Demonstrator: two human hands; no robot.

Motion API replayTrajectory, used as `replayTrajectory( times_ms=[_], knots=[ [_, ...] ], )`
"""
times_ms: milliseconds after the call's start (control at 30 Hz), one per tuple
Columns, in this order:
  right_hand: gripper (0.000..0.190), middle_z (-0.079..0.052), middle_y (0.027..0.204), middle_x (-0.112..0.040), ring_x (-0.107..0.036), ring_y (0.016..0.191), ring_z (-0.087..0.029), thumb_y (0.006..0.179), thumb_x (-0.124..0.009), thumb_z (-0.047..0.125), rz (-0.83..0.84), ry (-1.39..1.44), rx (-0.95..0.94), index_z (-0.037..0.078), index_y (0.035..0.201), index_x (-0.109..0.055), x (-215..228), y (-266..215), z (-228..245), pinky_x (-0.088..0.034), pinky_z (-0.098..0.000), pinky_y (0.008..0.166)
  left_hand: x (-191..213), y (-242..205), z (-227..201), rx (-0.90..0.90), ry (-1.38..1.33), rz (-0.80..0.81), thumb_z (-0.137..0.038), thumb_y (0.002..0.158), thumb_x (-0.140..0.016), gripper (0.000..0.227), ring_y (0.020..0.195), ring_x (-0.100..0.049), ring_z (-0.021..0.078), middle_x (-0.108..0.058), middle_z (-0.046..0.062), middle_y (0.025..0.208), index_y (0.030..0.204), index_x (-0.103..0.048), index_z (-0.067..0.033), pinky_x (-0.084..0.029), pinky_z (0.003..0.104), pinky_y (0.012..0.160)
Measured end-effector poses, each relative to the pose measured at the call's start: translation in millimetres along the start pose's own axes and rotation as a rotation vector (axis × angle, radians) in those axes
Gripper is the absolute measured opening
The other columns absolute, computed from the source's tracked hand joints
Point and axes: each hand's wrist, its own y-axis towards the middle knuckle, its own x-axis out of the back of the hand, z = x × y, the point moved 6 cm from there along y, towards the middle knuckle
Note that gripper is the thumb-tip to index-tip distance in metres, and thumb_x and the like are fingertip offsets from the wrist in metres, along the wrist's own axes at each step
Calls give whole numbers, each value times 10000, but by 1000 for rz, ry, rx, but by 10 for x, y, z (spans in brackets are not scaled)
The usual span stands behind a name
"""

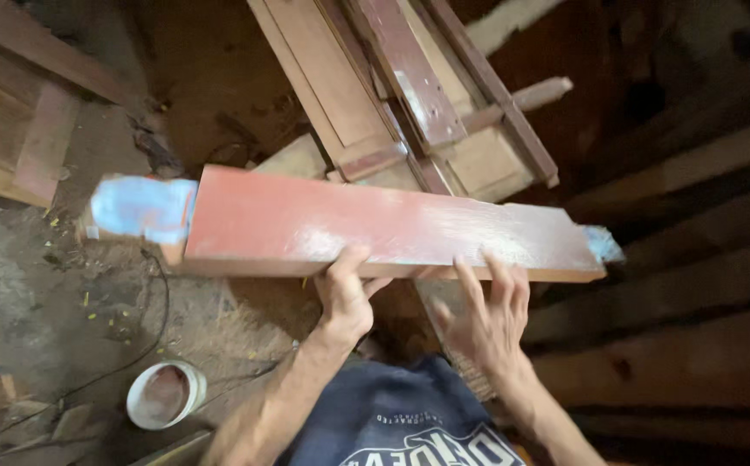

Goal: The person assembles a wooden door frame by fitting panels into grooves, tapping them with a hammer, and applying a white filler paste to joints and edges. The person repeatedly scoops filler from a bucket and spreads it along seams before repositioning panels.

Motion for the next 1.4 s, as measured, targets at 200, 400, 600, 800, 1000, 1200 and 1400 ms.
replayTrajectory(
  times_ms=[200,400,600,800,1000,1200,1400],
  knots=[
    [534,-124,1130,-718,-724,984,-304,749,-784,96,-15,81,117,68,1262,-641,-349,745,-227,-621,-419,801,-959,-325,-717,-202,218,277,-243,739,-760,440,926,-717,255,-719,129,1063,1098,-714,7,-645,425,736],
    [363,-141,910,-736,-756,806,-237,901,-894,197,-127,354,-176,-16,1067,-652,-13,1281,-953,-608,-374,712,-1469,-840,-1144,-873,374,734,-449,823,-796,759,1118,-670,169,-633,160,1279,1363,-539,18,-591,318,936],
    [297,-7,844,-605,-525,730,-162,1015,-812,207,-179,875,-548,13,947,-598,-201,1298,-2306,-445,-333,652,-336,-388,-335,-530,459,402,-182,879,-792,345,911,-719,151,-766,111,1013,1132,-724,43,-599,302,841],
    [335,-102,1108,-699,-666,1022,-267,974,-724,175,-373,1216,-834,-76,1194,-691,-971,-51,-2818,-558,-466,959,1378,5,437,-404,460,-117,-249,922,-730,508,1067,-635,137,-678,87,1203,1348,-592,-8,-500,285,902],
    [435,-182,1273,-698,-678,1140,-316,976,-674,193,-541,1346,-1335,-131,1266,-658,-1697,-1602,-2673,-529,-426,1036,2476,-46,1099,-492,544,-441,-304,964,-709,525,1038,-581,140,-616,64,1175,1345,-562,26,-469,266,853],
    [393,-166,1184,-716,-696,1031,-283,969,-683,211,-631,1452,-1519,-97,1212,-669,-2068,-2326,-2548,-572,-397,935,1948,-393,829,-903,800,-471,-222,930,-736,424,897,-484,157,-525,48,1076,1233,-564,21,-414,283,814],
    [373,-157,1132,-728,-703,994,-281,959,-691,237,-612,1525,-1558,-75,1164,-681,-2311,-2515,-2540,-591,-393,899,499,-314,719,-1160,1116,-23,-85,887,-778,337,1116,-593,314,-622,153,1169,1174,-615,-17,-478,418,1037]
  ],
)
